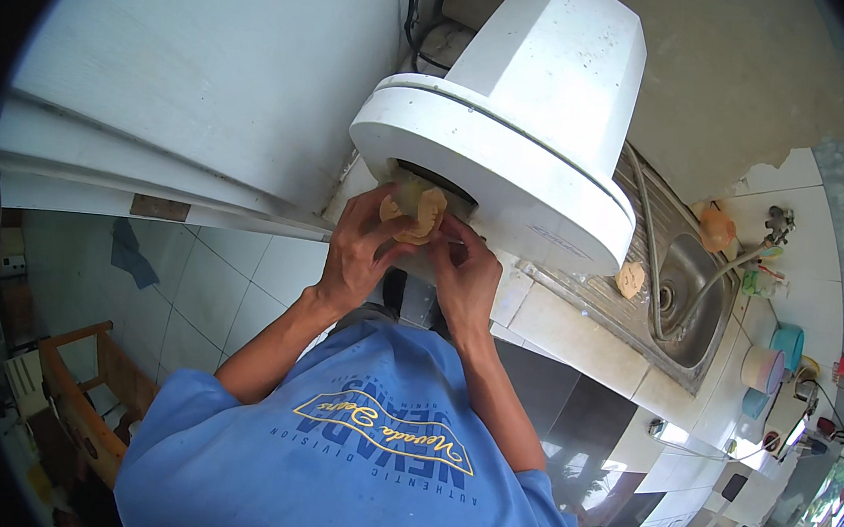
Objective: Trimming and cleaning plaster dental models using a model trimmer and a sink.
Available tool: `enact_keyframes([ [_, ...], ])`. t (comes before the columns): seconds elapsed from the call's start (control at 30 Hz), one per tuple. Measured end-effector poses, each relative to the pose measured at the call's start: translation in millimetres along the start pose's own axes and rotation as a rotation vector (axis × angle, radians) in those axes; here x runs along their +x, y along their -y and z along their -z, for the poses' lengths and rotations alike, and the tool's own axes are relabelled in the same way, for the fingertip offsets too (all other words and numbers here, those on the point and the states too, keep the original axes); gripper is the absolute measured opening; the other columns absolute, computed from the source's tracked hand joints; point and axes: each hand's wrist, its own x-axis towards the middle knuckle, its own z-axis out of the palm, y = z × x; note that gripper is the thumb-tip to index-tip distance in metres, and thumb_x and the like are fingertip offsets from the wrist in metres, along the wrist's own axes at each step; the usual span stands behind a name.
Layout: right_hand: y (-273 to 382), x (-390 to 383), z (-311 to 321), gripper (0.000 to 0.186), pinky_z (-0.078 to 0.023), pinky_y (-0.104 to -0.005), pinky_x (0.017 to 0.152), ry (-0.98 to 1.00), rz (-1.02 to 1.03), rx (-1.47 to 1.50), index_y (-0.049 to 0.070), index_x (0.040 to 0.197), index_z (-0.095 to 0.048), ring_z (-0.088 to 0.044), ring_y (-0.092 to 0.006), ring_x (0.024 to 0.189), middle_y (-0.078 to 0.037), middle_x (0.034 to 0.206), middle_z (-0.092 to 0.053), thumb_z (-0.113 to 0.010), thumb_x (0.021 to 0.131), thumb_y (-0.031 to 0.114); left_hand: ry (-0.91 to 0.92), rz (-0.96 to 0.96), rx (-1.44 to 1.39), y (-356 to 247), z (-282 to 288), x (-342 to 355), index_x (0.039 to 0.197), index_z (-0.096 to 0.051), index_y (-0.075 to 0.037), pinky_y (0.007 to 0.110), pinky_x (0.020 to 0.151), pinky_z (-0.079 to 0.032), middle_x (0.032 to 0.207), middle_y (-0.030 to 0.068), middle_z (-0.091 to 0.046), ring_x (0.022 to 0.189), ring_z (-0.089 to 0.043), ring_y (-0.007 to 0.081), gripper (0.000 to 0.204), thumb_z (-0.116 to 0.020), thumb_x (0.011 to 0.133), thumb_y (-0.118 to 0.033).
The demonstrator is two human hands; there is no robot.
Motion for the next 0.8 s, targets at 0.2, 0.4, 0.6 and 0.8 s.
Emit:
enact_keyframes([
  [0.2,-1.1,-1.8,-7.6,0.034,-0.051,-0.0309,0.07,-0.114,0.249,-0.13,0.002,0.119,-0.064,-0.068,-0.019,0.08,-0.014,0.102,-0.067,-0.066,0.085,0.009,-0.018,-0.043,0.14,0.7,-3.8,12.4,0.101,-0.07,-0.01,0.043,0.092,-0.046,0.124,0.008,-0.057,0.113,-0.049,0.035,0.029,-0.075,0.073,-0.007],
  [0.4,-2.7,0.5,-14.1,0.034,-0.052,-0.0316,0.073,-0.156,0.246,-0.147,0.001,0.118,-0.065,-0.068,-0.0219,0.083,-0.014,0.101,-0.066,-0.068,0.085,0.01,-0.06,-0.115,0.118,1.0,-6.7,18.0,0.102,-0.069,-0.009,0.044,0.092,-0.045,0.108,0.0058,-0.066,0.112,-0.051,0.0341,0.03,-0.073,0.073,-0.001],
  [0.6,-3.2,0.1,-20.4,0.03,-0.053,-0.0327,0.077,-0.225,0.233,-0.066,0.001,0.116,-0.066,-0.068,-0.0249,0.089,-0.015,0.104,-0.066,-0.067,0.086,0.009,-0.086,-0.142,0.107,2.8,-9.8,22.0,0.102,-0.068,-0.008,0.044,0.092,-0.044,0.103,0.0063,-0.067,0.11,-0.053,0.0336,0.03,-0.072,0.073,-0.001],
  [0.8,1.5,0.8,-22.2,0.029,-0.053,-0.0317,0.077,-0.237,0.256,-0.11,0.002,0.115,-0.067,-0.068,-0.0237,0.088,-0.015,0.104,-0.065,-0.066,0.087,0.01,-0.085,-0.118,0.117,2.7,-6.0,22.8,0.105,-0.068,-0.008,0.043,0.091,-0.045,0.104,0.006,-0.065,0.11,-0.052,0.0337,0.03,-0.071,0.075,-0.003],
])
